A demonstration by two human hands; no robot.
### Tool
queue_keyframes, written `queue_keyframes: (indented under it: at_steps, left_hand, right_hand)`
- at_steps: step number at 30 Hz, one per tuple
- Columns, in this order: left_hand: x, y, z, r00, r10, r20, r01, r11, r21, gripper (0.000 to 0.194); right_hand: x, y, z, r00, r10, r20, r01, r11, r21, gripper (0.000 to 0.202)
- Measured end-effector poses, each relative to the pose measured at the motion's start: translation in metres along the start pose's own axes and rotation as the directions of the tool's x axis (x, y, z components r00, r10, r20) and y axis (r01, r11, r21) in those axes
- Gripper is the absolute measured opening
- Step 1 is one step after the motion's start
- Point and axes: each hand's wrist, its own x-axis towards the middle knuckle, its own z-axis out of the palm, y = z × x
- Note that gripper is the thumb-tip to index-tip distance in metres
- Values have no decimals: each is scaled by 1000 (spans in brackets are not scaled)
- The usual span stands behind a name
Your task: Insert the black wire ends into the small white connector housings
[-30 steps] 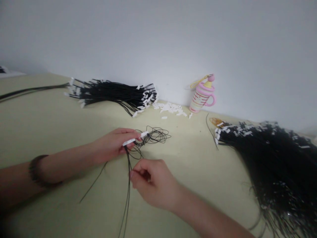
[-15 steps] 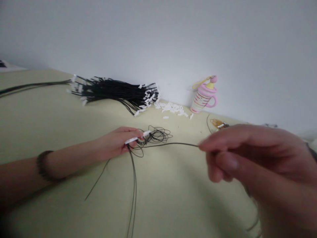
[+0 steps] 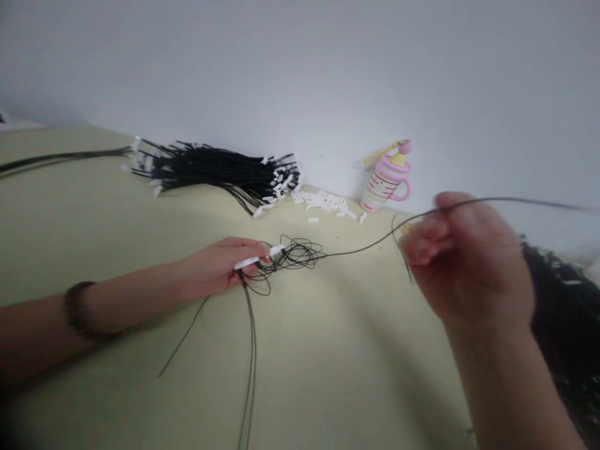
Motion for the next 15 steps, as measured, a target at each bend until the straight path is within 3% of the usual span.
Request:
queue_keyframes:
  at_steps: [2, 6, 9, 12, 15]
  left_hand:
    - [1, -3, 0, 1000, -10, 30, 11, 999, -52, 17]
    - [3, -9, 0, 999, 9, 48, -7, 999, -43, 18]
    - [5, -11, 0, 998, 25, 66, -25, 1000, -7, 20]
    - [6, -13, 0, 995, 43, 94, -46, 999, 26, 22]
    - [6, -13, 1, 993, 44, 108, -51, 997, 63, 24]
  right_hand:
    - [-1, 14, 19, 999, 21, 50, -26, 994, 110, 6]
    - [-24, 46, 57, 980, 90, 177, -40, 962, -269, 11]
    - [-48, 59, 79, 915, 177, 361, -33, 927, -373, 22]
    - [-64, 64, 91, 859, 199, 472, -2, 923, -385, 24]
    - [-69, 68, 94, 847, 226, 481, -40, 930, -366, 22]
